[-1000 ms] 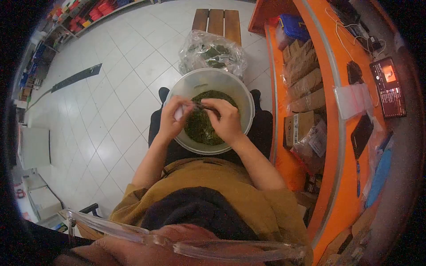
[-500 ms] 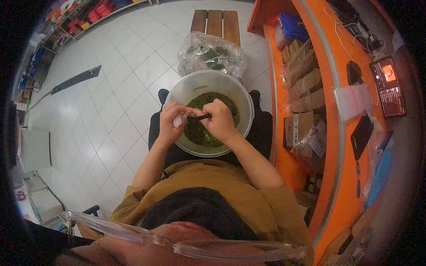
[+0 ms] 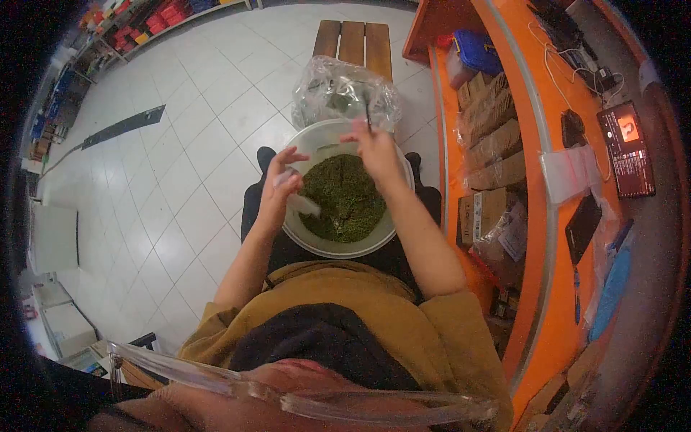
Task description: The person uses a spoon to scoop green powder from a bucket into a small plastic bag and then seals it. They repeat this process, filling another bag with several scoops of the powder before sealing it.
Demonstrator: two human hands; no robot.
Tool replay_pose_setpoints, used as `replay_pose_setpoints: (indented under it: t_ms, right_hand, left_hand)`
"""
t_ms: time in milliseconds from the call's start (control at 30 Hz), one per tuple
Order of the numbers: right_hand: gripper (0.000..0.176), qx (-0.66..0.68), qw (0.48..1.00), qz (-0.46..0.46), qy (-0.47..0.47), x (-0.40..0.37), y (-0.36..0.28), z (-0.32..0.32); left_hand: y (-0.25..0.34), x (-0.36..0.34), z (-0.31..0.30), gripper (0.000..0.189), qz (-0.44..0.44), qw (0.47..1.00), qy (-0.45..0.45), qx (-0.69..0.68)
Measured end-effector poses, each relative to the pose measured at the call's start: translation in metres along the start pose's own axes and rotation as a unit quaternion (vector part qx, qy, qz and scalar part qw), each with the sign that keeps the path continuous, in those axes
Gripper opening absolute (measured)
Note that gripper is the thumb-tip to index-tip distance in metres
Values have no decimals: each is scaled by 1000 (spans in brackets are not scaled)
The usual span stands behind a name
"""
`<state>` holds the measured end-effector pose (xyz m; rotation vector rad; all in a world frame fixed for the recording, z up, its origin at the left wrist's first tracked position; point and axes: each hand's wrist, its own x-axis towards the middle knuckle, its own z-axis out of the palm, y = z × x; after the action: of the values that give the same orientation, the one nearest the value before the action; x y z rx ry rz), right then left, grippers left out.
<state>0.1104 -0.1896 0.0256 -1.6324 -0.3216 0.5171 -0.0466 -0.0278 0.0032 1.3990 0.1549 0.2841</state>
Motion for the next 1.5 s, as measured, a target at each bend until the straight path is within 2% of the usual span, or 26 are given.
replay_pose_setpoints:
  t_ms: [67,100,167,267,300,400,500,533,567,600,633,733,767,800,867,1000,1067,1100,1200,1267,1367,1400,1500]
  right_hand:
    - [20,-111,990,-87,-10,-36,-4,22]
    - [17,-161,970,-179,-32,-48,-9,29]
    - [17,-254,898,-353,-71,-66,-17,37]
    - [25,-241,917,-302,-101,-74,-4,30]
    - [29,-264,908,-304,-111,-75,-7,26]
    - [33,-280,890,-349,-89,-79,-16,24]
    - [29,-276,896,-341,-63,-79,-9,18]
    - [25,-247,920,-300,-45,-79,-9,17]
    - [21,-216,942,-257,-27,-80,-10,16]
    - [17,-185,959,-213,-8,-81,-10,15]
    - [14,-173,965,-197,-6,-81,-10,15]
    - [8,-112,982,-149,-16,-81,-4,16]
    - [9,-76,987,-135,-31,-82,3,18]
    - [10,-40,991,-120,-47,-81,9,20]
    - [10,-68,985,-145,-65,-79,22,21]
    - [13,-130,978,-143,-82,-85,9,17]
    - [13,-86,987,-103,-93,-85,14,15]
    - [14,-64,990,-84,-98,-84,15,15]
    - [13,-66,985,-109,-113,-85,9,15]
    - [11,-128,975,-134,-121,-87,2,16]
    - [11,-205,947,-217,-123,-85,11,22]
    - [11,-228,933,-252,-120,-84,12,24]
    - [13,-274,926,-255,-47,-82,5,20]
  left_hand:
    - [-2,2,3,56,-109,986,-41,-119]
    - [6,0,8,56,-147,977,-55,-142]
    - [29,-6,19,56,-223,953,-85,-186]
    - [16,-4,17,59,-207,949,-161,-176]
    - [18,-4,13,56,-168,960,-183,-129]
    - [22,-8,13,51,-180,961,-165,-128]
    - [14,-9,16,38,-14,997,-69,39]
    - [14,-8,18,34,87,986,29,142]
    - [15,-7,21,29,185,945,125,239]
    - [19,-7,25,25,277,876,218,330]
    - [27,-9,30,21,321,850,240,342]
    - [33,-20,38,17,281,873,83,389]
    - [35,-22,42,16,209,893,38,396]
    - [35,-22,44,16,188,901,29,390]
    - [31,-22,47,16,145,915,13,376]
    - [25,-18,37,19,177,906,-42,383]
    - [26,-17,30,23,184,891,-76,407]
    - [28,-17,30,19,180,894,-80,402]
    - [30,-15,28,10,177,897,-91,396]
    - [28,-15,25,10,180,891,-95,406]
    - [42,-21,32,10,173,830,-84,523]
    - [38,-21,32,12,181,828,-61,527]
    - [30,-21,30,15,187,822,3,538]
